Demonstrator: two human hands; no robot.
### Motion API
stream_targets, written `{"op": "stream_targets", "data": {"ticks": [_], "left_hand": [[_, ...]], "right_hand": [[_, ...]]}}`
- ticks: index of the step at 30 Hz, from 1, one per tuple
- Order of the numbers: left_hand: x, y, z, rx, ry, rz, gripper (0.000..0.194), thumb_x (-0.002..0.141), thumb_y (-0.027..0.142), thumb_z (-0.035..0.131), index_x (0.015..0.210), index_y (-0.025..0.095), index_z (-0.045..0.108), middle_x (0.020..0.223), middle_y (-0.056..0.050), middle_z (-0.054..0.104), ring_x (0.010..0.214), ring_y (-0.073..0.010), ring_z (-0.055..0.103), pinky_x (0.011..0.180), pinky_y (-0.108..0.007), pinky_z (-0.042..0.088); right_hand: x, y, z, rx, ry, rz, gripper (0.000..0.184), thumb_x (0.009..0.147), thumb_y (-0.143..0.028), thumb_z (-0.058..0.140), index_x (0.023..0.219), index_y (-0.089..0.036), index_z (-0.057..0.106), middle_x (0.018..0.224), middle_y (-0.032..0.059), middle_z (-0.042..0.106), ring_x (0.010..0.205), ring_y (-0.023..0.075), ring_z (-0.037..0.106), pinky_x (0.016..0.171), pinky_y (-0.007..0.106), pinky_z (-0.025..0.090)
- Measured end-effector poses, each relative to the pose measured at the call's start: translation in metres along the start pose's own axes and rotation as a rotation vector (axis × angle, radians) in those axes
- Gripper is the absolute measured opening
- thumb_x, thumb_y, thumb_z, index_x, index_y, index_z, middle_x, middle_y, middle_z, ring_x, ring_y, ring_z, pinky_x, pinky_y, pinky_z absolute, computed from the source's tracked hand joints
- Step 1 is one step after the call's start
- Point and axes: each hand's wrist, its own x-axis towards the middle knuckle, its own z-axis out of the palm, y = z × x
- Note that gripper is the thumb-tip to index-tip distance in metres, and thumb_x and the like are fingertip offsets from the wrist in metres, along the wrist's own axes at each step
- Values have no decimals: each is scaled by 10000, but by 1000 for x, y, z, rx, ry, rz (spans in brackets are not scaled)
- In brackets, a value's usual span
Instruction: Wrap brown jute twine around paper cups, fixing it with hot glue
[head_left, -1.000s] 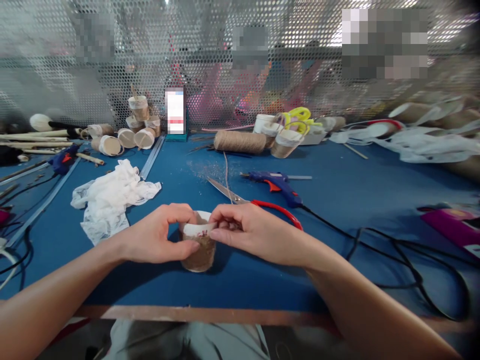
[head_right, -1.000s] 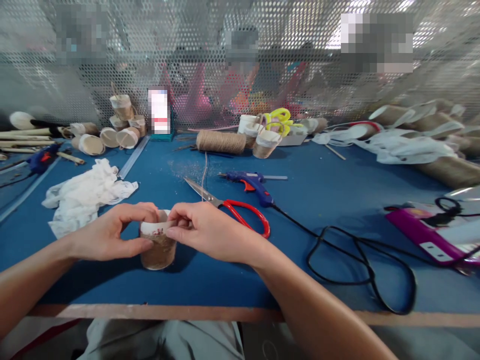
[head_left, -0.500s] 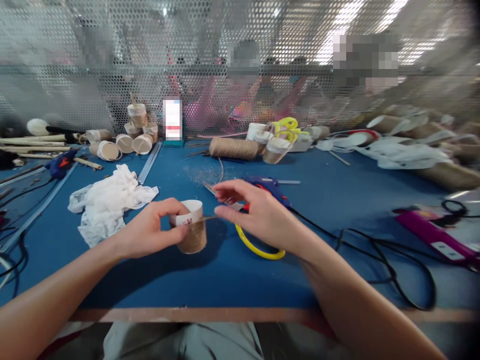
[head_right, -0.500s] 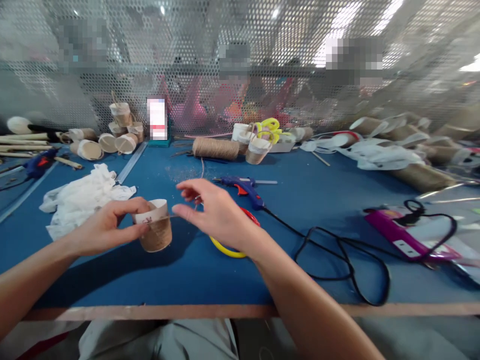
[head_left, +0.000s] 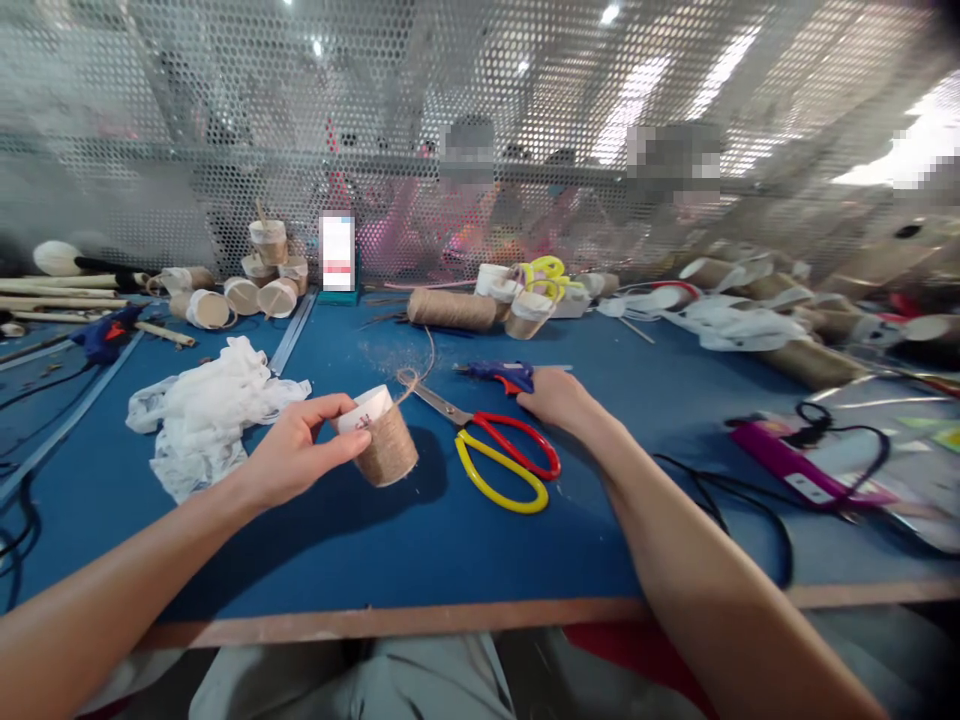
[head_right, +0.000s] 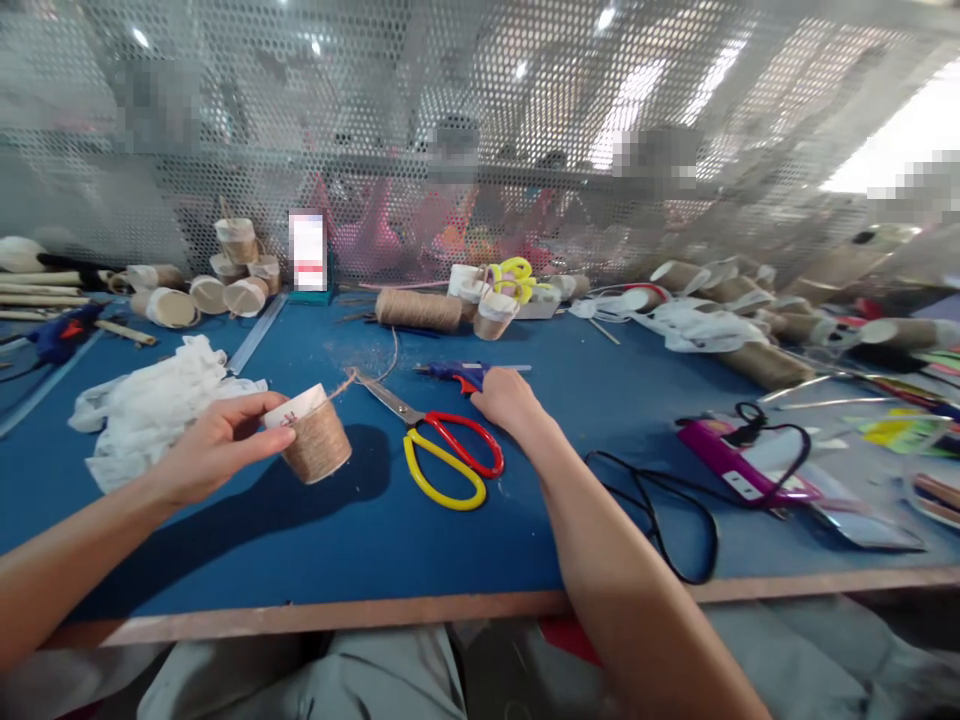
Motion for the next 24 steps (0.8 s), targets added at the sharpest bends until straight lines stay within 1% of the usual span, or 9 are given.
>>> {"op": "stream_targets", "data": {"ticks": [3,5,7,9,12,15,16,20,24], "left_hand": [[-1,-3,-1,-27,0,-1,186,755,310,522,670,145,525,620,22,471,601,-106,442,567,-227,367],[-1,-4,-1,3,4,10,182,761,307,522,686,143,541,632,16,493,620,-112,457,579,-230,379],[0,-6,0,65,23,32,163,764,290,521,705,142,554,661,8,512,645,-118,472,606,-237,390],[1,-7,0,142,62,69,139,761,269,521,723,142,563,708,-5,533,678,-127,490,648,-250,398],[3,-9,2,215,122,138,123,761,250,512,739,140,563,757,-32,557,733,-147,517,705,-269,403],[3,-11,2,238,148,167,108,768,231,504,730,143,555,734,-35,556,722,-147,514,683,-265,404],[3,-12,2,242,152,170,105,769,226,504,725,145,553,723,-32,551,710,-145,508,669,-263,402],[4,-13,2,244,148,164,112,777,226,502,728,142,555,728,-36,553,719,-151,507,681,-276,403],[4,-13,2,236,131,121,110,780,225,510,761,134,568,779,-55,580,748,-162,524,709,-293,409]], "right_hand": [[-3,-9,-9,104,45,105,138,647,-186,667,732,-149,565,599,36,599,659,223,615,592,329,464],[-8,-20,-18,217,73,111,176,646,-172,633,795,-159,543,615,29,607,648,217,617,576,322,470],[-17,-35,-28,354,61,72,180,688,-214,592,848,-170,520,710,34,631,641,173,614,578,295,487],[-28,-51,-37,469,-18,30,146,714,-292,577,776,-170,525,679,34,627,587,143,599,561,272,494],[-46,-76,-42,623,-185,-53,206,704,-355,599,654,-168,527,565,6,582,462,100,528,467,234,458],[-63,-94,-38,719,-294,-164,208,726,-362,591,741,-157,563,558,-8,574,432,87,500,434,221,437],[-67,-98,-34,740,-296,-181,216,734,-366,582,781,-155,573,565,-7,577,429,91,498,424,225,435],[-77,-100,-21,621,-225,-216,183,741,-335,569,673,-165,577,499,-14,550,416,105,487,434,246,433],[-77,-92,-16,403,-206,-307,265,762,-330,536,527,-214,498,421,-25,503,409,129,471,453,277,419]]}}
